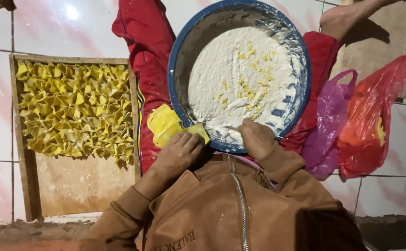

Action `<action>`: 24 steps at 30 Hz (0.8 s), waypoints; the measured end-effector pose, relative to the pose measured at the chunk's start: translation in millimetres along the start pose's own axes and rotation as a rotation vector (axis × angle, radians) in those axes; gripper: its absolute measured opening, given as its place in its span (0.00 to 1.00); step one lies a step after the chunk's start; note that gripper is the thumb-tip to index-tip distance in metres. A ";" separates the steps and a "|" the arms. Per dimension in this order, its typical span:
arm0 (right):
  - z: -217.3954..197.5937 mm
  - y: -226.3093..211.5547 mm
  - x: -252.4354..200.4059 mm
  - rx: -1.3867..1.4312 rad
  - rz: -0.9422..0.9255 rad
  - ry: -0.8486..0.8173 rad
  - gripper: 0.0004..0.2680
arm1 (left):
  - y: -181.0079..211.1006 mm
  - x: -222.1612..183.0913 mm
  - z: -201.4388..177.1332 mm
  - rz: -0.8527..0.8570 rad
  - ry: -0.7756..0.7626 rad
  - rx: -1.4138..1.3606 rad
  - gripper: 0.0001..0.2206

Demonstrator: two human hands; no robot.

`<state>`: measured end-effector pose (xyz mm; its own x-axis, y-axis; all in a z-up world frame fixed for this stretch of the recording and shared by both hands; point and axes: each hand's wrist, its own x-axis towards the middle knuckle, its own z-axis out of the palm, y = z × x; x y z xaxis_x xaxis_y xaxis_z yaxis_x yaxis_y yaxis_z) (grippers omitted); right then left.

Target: A person sitting on the floor fills yellow dough wrappers with a white mixture using a fork and folds them into dumplings, placing them on a wooden tray.

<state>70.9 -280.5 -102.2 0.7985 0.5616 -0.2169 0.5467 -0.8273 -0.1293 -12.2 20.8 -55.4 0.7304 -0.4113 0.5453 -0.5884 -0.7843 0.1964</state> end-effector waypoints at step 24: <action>-127.0 -42.7 9.1 1.011 0.129 -0.091 0.04 | 16.7 35.7 -20.6 -1.536 0.725 -1.685 0.05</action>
<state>86.8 -238.1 24.2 0.7910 0.4986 -0.3545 -0.0448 -0.5307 -0.8464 -3.1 2.6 -15.9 0.7677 0.3129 -0.5592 0.1035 0.8007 0.5901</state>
